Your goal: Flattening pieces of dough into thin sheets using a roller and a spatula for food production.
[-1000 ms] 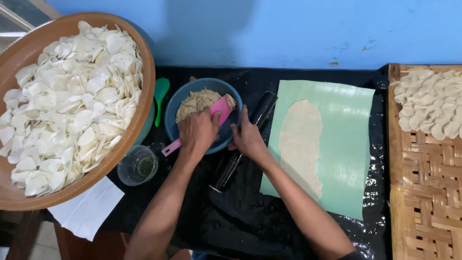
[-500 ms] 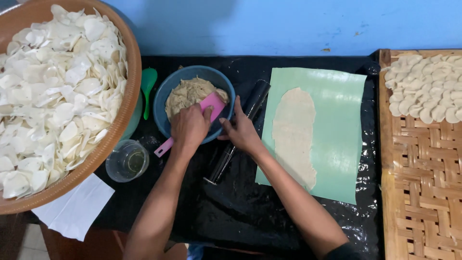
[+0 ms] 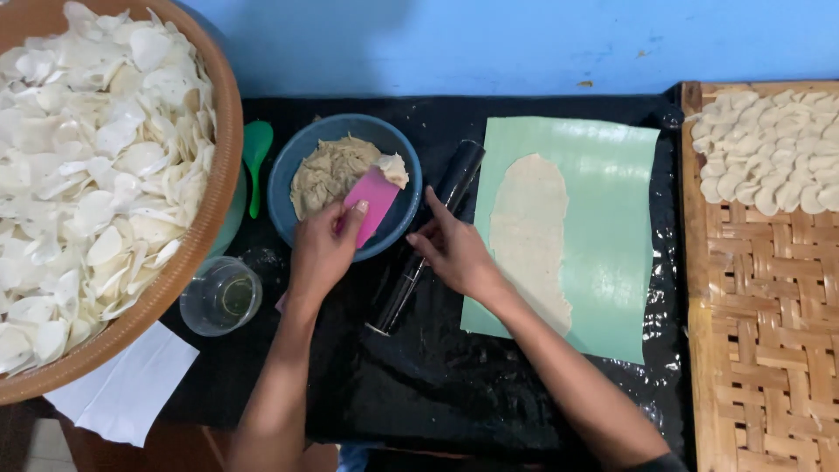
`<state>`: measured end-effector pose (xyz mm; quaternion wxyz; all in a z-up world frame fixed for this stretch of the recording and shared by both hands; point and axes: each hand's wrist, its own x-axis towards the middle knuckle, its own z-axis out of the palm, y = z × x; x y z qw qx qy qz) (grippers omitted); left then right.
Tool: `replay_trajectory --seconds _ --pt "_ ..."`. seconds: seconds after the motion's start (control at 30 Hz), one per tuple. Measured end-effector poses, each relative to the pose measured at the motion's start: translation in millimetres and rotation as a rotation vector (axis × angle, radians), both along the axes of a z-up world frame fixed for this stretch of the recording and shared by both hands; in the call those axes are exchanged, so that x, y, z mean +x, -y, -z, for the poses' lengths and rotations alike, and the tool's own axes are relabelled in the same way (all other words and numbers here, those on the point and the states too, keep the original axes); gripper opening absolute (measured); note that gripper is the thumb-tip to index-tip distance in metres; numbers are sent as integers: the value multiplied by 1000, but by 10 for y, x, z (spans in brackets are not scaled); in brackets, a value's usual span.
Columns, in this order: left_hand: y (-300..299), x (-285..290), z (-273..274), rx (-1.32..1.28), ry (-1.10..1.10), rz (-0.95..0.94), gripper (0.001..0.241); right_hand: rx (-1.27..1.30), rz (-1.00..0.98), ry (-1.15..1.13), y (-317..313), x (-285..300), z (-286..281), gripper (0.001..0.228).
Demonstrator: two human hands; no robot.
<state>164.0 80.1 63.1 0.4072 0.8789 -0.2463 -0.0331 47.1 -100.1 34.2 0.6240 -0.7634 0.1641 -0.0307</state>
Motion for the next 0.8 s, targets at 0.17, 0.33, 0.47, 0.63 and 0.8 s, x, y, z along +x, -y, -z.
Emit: replay_trajectory --seconds 0.17,0.33,0.47,0.63,0.8 --pt "-105 -781 -94 5 51 87 27 -408 38 -53 392 -881 -306 53" --pt "-111 -1304 180 65 2 225 14 -483 221 -149 872 -1657 -227 48" --pt "-56 -1459 225 367 158 324 41 -497 372 -256 939 -2091 -128 46" --pt "10 -1627 299 607 254 428 72 -640 411 -269 837 -2328 -75 44" --pt "75 -1640 218 713 192 456 78 -893 381 -217 781 -2407 22 47"
